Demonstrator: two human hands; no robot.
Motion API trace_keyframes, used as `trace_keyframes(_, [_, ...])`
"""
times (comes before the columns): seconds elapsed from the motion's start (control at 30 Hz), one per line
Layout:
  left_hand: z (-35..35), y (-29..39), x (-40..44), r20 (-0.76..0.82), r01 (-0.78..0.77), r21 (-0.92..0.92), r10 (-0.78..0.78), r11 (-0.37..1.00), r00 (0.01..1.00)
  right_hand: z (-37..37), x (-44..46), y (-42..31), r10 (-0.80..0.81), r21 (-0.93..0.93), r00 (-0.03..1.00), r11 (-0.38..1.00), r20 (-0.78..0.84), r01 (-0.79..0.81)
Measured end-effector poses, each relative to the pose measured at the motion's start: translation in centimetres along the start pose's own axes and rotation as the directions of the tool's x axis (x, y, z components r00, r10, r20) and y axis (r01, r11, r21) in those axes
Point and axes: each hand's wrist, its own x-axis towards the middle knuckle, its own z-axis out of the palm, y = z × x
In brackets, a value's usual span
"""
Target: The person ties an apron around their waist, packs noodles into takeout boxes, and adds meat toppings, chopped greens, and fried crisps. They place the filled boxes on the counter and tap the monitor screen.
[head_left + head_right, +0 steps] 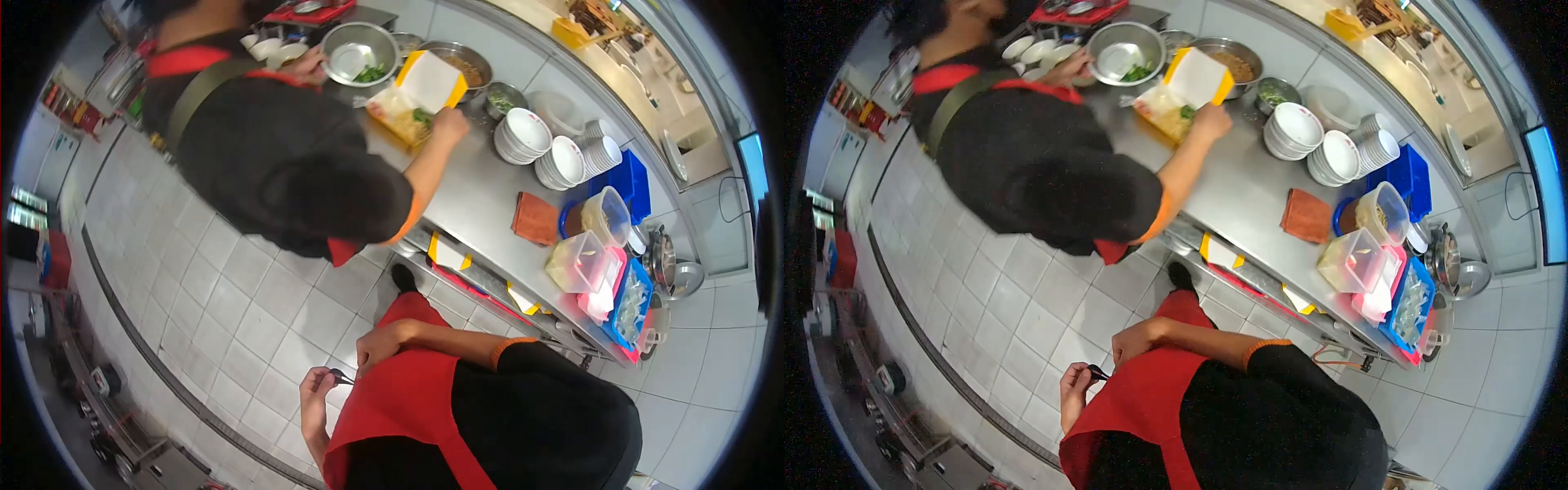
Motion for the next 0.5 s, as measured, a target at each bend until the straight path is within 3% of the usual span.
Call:
trace_keyframes(0.13, [5.5,0.9,4.6,0.083,0.013,0.089,-0.021,0.996,0.996,-2.8,-5.3,3.9,-0.123,0.093,0.985,0.987,-0.117,0.134])
trace_keyframes(0.23, [11.3,1.6,8.0,0.144,0.049,0.105,-0.064,0.993,0.988,-5.0,-10.7,6.4,-0.048,0.083,0.983,0.995,-0.177,0.064])
trace_keyframes(0.3, [15.5,2.0,9.8,0.205,0.099,0.151,-0.129,0.984,0.97,-5.8,-14.1,8.5,-0.235,0.225,0.914,0.921,-0.331,0.318])
trace_keyframes(0.33, [17.1,2.0,10.7,0.19,0.11,0.151,-0.138,0.982,0.972,-6.5,-16.3,9.3,-0.24,0.236,0.917,0.917,-0.32,0.322])
trace_keyframes(0.37, [18.4,2.0,11.5,0.222,0.112,0.188,-0.153,0.976,0.963,-7.6,-18.9,9.1,-0.126,0.204,0.908,0.953,-0.4,0.223])
trace_keyframes(0.4, [19.7,2.0,12.1,0.255,0.109,0.224,-0.166,0.969,0.953,-9.0,-21.4,9.4,-0.017,0.176,0.876,0.978,-0.482,0.115])
trace_keyframes(0.47, [21.4,2.3,12.9,0.253,0.13,0.216,-0.184,0.968,0.95,-11.7,-25.2,11.8,-0.072,0.003,0.71,0.995,-0.701,0.103])
trace_keyframes(0.5, [21.8,1.9,13.4,0.236,0.128,0.184,-0.17,0.975,0.957,-13.6,-27.3,12.3,0.005,0.088,0.622,0.991,-0.783,0.102])
